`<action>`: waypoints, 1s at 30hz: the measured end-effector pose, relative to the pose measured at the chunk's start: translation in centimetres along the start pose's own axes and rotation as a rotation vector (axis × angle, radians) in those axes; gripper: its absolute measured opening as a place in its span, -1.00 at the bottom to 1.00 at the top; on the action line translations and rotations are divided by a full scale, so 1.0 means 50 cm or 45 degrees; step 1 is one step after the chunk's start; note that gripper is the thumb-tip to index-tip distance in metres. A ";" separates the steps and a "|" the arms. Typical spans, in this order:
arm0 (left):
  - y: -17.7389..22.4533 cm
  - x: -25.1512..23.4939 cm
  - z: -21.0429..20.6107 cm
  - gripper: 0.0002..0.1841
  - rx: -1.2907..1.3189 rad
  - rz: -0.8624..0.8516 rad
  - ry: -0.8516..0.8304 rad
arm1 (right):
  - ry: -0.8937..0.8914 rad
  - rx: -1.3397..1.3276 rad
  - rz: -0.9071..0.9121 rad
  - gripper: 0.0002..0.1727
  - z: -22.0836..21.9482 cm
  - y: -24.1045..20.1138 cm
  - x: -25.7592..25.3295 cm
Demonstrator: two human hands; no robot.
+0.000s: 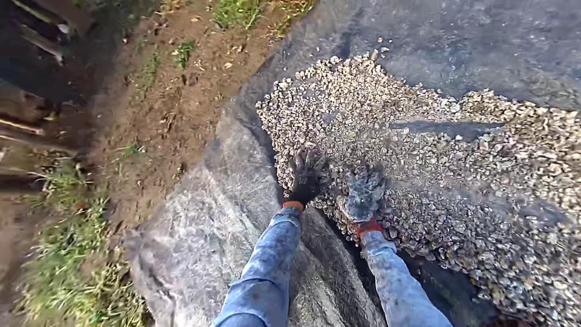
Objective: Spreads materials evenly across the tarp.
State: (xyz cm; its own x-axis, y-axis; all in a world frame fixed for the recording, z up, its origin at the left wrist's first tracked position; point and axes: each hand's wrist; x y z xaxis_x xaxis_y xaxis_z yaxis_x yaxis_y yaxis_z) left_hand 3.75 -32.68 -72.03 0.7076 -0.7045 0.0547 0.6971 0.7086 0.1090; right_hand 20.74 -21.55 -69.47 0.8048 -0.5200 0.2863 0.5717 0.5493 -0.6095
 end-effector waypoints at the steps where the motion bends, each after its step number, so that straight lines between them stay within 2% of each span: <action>1: -0.002 0.009 -0.005 -0.24 -0.002 -0.042 -0.012 | -0.083 -0.037 0.020 -0.17 -0.015 -0.012 0.015; 3: -0.026 0.006 -0.009 -0.40 -0.020 -0.148 -0.056 | -0.138 -0.115 0.075 -0.20 -0.064 -0.016 0.028; 6: -0.100 -0.051 -0.012 -0.37 -0.110 -0.204 -0.066 | -0.227 -0.099 0.148 -0.16 -0.115 -0.044 -0.004; 7: -0.127 -0.075 -0.012 -0.37 -0.099 -0.173 -0.053 | -0.270 -0.099 0.129 -0.20 -0.122 -0.066 -0.029; 10: -0.216 -0.166 0.003 -0.38 -0.057 -0.049 -0.016 | -0.094 0.097 0.201 -0.17 -0.169 -0.146 -0.167; 12: -0.285 -0.219 0.011 -0.42 -0.063 -0.069 0.006 | -0.126 0.066 0.086 -0.25 -0.191 -0.202 -0.240; 14: -0.355 -0.246 0.011 -0.45 -0.096 -0.117 0.033 | -0.019 0.043 0.045 -0.26 -0.237 -0.257 -0.296; 16: -0.413 -0.228 0.011 -0.37 -0.044 -0.137 0.061 | -0.070 0.079 -0.043 -0.25 -0.265 -0.307 -0.296; 17: -0.433 -0.204 0.022 -0.33 0.012 -0.137 0.061 | -0.202 0.083 -0.128 -0.28 -0.272 -0.329 -0.273; 18: -0.457 -0.179 0.022 -0.29 0.038 -0.125 0.062 | -0.207 0.125 -0.106 -0.29 -0.293 -0.339 -0.247; 20: -0.512 -0.111 0.008 -0.27 0.151 -0.126 0.062 | -0.088 0.279 0.162 -0.19 -0.336 -0.345 -0.190; 21: -0.542 -0.081 -0.007 -0.30 0.178 -0.175 0.109 | -0.035 0.337 0.316 -0.06 -0.338 -0.351 -0.164; 22: -0.568 -0.058 -0.015 -0.34 0.184 -0.209 0.161 | 0.040 0.374 0.442 -0.02 -0.334 -0.351 -0.147; 24: -0.597 -0.013 -0.020 -0.41 0.226 -0.131 0.228 | 0.205 0.538 0.541 -0.16 -0.292 -0.316 -0.113; 26: -0.573 0.064 0.014 -0.34 0.340 -0.060 0.295 | 0.387 0.671 0.409 -0.26 -0.195 -0.228 -0.060; 28: -0.513 0.150 0.063 -0.21 0.446 -0.107 0.256 | 0.539 0.788 0.068 -0.17 -0.099 -0.091 -0.011; 30: -0.480 0.148 0.031 -0.22 0.508 -0.267 0.193 | 0.554 0.779 -0.376 -0.07 -0.066 0.025 0.027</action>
State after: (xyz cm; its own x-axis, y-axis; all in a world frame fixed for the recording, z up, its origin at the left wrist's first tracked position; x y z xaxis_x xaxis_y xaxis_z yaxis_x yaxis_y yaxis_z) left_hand -7.91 -54.96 -72.68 0.5859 -0.7962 -0.1511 0.7489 0.4606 0.4765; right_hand 21.99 -23.72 -72.27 0.5446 -0.8385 -0.0182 0.8386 0.5447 -0.0050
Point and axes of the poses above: each hand's wrist, its own x-axis away from the middle knuckle, its own z-axis out of the back of the hand, y = z × x, and after that the axes turned 3 degrees about z, right-handed
